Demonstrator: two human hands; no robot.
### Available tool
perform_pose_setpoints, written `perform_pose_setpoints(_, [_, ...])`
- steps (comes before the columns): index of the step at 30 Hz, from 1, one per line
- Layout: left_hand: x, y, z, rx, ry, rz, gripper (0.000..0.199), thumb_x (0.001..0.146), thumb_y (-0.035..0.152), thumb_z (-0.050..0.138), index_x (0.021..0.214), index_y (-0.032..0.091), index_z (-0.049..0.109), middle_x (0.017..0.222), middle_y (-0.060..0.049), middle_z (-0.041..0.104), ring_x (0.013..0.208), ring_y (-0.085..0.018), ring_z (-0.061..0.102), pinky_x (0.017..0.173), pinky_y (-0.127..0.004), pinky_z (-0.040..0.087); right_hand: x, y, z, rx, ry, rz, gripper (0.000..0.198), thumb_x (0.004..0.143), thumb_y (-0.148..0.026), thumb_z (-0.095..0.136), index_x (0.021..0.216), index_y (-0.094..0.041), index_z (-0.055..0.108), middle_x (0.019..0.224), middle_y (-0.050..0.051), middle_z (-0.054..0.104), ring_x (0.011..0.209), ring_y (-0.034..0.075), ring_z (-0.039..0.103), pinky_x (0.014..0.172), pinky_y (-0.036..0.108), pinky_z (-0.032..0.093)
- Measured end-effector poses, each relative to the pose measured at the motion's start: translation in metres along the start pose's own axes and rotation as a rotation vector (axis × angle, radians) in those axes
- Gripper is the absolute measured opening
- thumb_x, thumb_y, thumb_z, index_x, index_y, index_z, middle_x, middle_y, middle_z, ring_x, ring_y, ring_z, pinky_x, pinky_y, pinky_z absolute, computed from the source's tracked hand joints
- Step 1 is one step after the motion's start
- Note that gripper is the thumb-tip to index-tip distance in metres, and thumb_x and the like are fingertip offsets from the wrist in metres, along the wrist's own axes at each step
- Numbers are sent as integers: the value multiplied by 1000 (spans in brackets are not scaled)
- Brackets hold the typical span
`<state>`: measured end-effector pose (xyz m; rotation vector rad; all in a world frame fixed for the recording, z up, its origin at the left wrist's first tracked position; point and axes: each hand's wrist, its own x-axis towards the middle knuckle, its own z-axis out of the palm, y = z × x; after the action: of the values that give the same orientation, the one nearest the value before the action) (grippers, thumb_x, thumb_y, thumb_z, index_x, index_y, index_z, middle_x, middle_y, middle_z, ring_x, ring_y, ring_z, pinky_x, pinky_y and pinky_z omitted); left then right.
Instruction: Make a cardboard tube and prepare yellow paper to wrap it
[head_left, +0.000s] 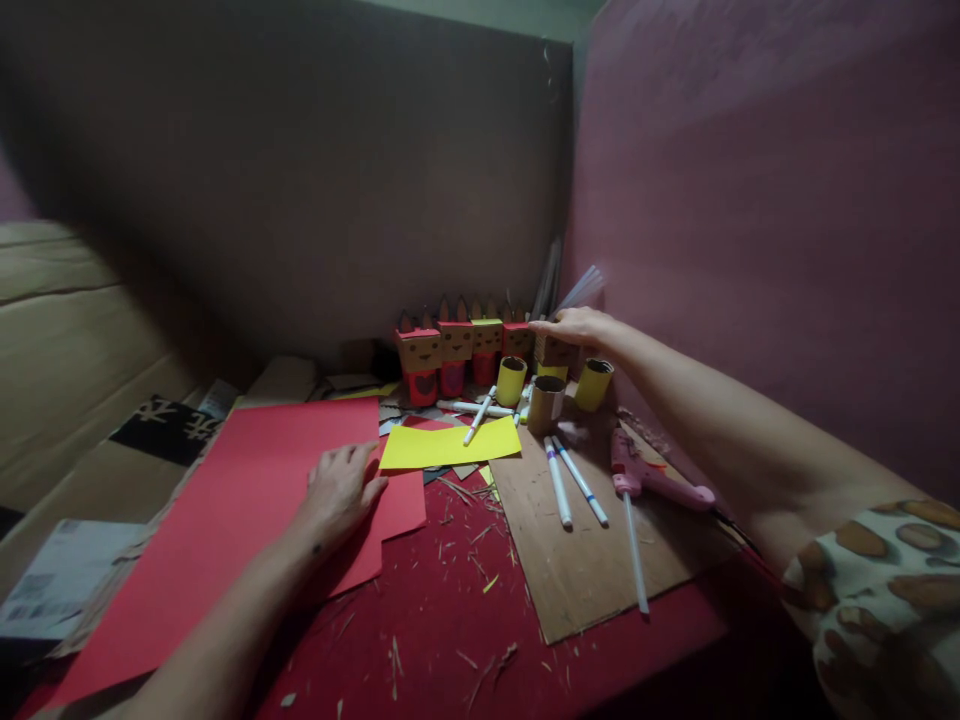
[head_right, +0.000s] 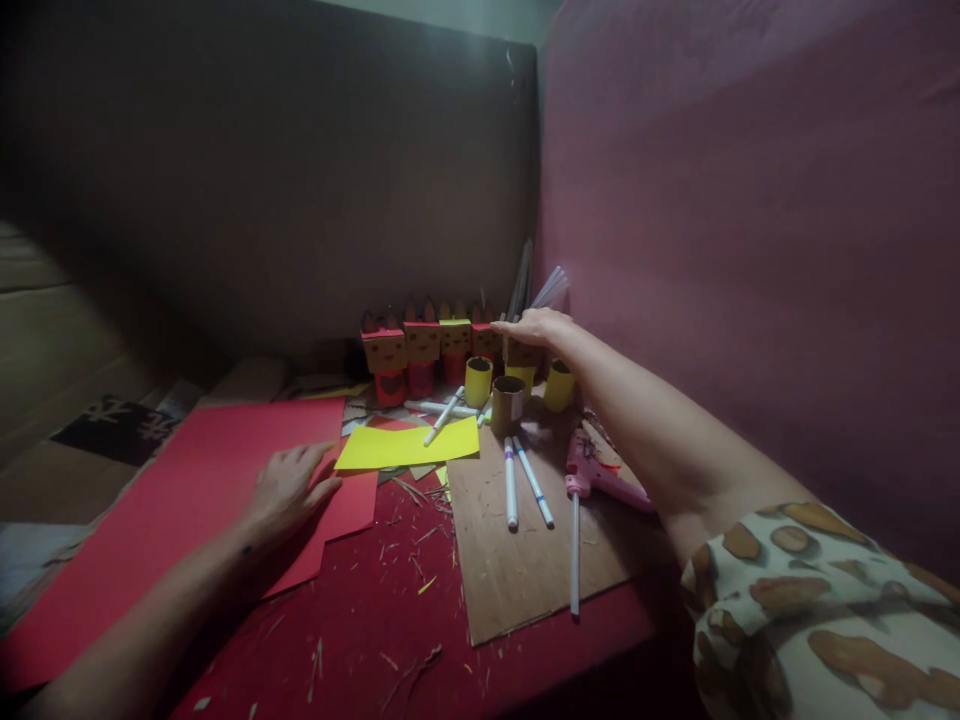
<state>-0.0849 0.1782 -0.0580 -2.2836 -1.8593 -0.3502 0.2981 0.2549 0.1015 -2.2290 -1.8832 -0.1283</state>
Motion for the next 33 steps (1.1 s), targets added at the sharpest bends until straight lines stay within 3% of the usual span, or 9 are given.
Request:
perform_pose_setpoints(4, [0,0,1,2,-5,-1,51,86,34,44,131,12,51,126,-18,57,108,-34,49,84,-44,42,-4,-4,0,-18,0,18,83,75,-80,37,120,-15,60,120,21,60,107,35,58,84,46,46])
perform_pose_setpoints(8, [0,1,0,-2,4,1,51,85,32,44,131,12,50,124,-18,58,108,-34,50,84,-44,42,-23,-15,-6,-83,259,22,73,82,-70,37,120,-11,58,118,23,58,105,35,58,83,46,45])
perform_pose_setpoints(11, [-1,3,-3,-12,10,-3,50,84,33,45,130,13,52,124,-18,58,107,-34,50,83,-45,42,-49,-30,-8,-138,384,-107,51,92,-50,33,116,-13,60,117,19,59,103,32,59,80,41,45])
perform_pose_setpoints(13, [-2,5,-5,-18,14,-7,50,84,33,45,130,14,52,124,-17,57,107,-34,50,83,-44,42,-68,-40,-3,-185,248,-181,47,92,-45,32,113,-14,62,115,18,61,102,31,59,78,39,44])
perform_pose_setpoints(16, [-3,7,-9,-24,17,-13,50,84,32,47,130,14,51,125,-17,57,109,-33,49,84,-43,41,-91,-50,16,-202,61,-231,47,81,-54,50,95,-13,69,94,18,68,88,30,64,68,35,44])
perform_pose_setpoints(18, [-4,9,-11,-25,15,-16,50,84,31,48,130,14,51,125,-17,57,109,-33,49,85,-43,40,-101,-51,32,-200,-9,-265,46,78,-52,55,100,-14,68,93,18,69,84,30,65,64,33,43])
perform_pose_setpoints(23, [-6,11,-14,-30,22,-15,48,85,30,47,130,13,50,124,-17,57,108,-33,48,84,-43,40,-104,-45,48,-164,5,-279,39,81,-24,50,119,-21,59,103,13,69,88,27,65,63,31,41])
perform_pose_setpoints(33, [-7,13,-18,-62,42,-7,46,85,31,45,128,14,52,123,-17,57,107,-34,47,85,-44,39,-112,-37,52,-104,81,-293,39,84,-17,43,120,-20,58,105,12,69,93,23,64,71,28,42])
